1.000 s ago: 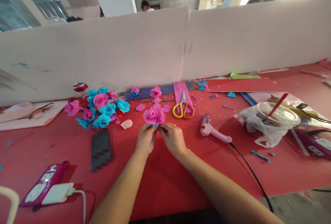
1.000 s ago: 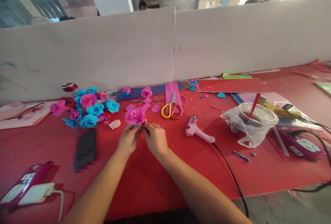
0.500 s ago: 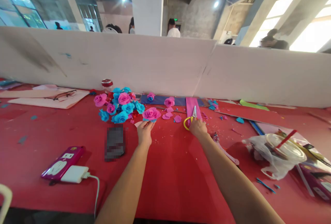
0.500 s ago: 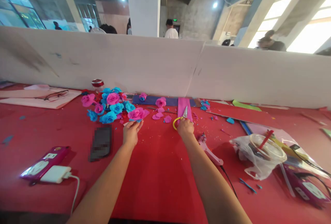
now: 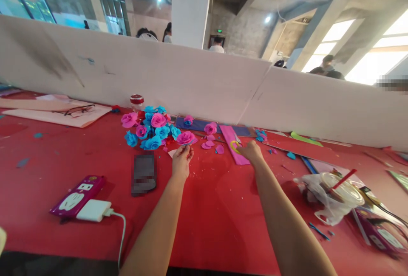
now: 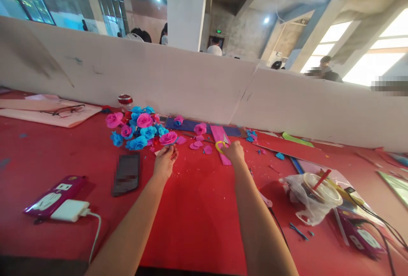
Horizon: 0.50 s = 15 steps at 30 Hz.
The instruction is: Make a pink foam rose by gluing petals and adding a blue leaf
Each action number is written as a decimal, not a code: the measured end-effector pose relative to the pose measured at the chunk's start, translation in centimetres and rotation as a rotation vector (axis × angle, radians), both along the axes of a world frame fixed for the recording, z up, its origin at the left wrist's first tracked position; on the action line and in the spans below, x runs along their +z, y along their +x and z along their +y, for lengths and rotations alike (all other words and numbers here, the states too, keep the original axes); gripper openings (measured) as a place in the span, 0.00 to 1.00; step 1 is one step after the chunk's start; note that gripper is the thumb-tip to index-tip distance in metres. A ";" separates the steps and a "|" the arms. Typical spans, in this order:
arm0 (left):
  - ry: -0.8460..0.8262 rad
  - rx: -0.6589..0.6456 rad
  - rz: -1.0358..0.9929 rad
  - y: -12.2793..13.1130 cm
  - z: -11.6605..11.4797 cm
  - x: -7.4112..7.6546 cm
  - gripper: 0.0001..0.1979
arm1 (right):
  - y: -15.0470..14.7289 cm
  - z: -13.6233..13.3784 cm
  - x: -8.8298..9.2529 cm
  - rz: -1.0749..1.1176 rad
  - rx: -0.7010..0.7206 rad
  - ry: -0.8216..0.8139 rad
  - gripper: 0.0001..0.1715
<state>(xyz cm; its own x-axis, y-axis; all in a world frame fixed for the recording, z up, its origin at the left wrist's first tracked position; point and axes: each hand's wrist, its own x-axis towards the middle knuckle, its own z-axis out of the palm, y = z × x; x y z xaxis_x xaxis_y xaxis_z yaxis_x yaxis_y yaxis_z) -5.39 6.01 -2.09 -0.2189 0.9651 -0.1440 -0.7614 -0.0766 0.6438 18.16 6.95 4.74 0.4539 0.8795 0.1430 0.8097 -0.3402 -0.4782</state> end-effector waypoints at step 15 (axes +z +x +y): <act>0.068 -0.072 -0.060 2.4 -3.4 2.2 0.10 | -6.5 -18.0 -3.0 1.638 0.513 0.175 0.37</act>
<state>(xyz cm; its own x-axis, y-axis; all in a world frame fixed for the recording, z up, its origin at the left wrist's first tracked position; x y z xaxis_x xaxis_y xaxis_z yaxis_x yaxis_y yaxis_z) -3.02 2.58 0.14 -0.1411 0.9861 -0.0880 -0.8035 -0.0622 0.5920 11.67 -11.04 1.75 -0.0858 0.9954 -0.0432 -0.5178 -0.0816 -0.8516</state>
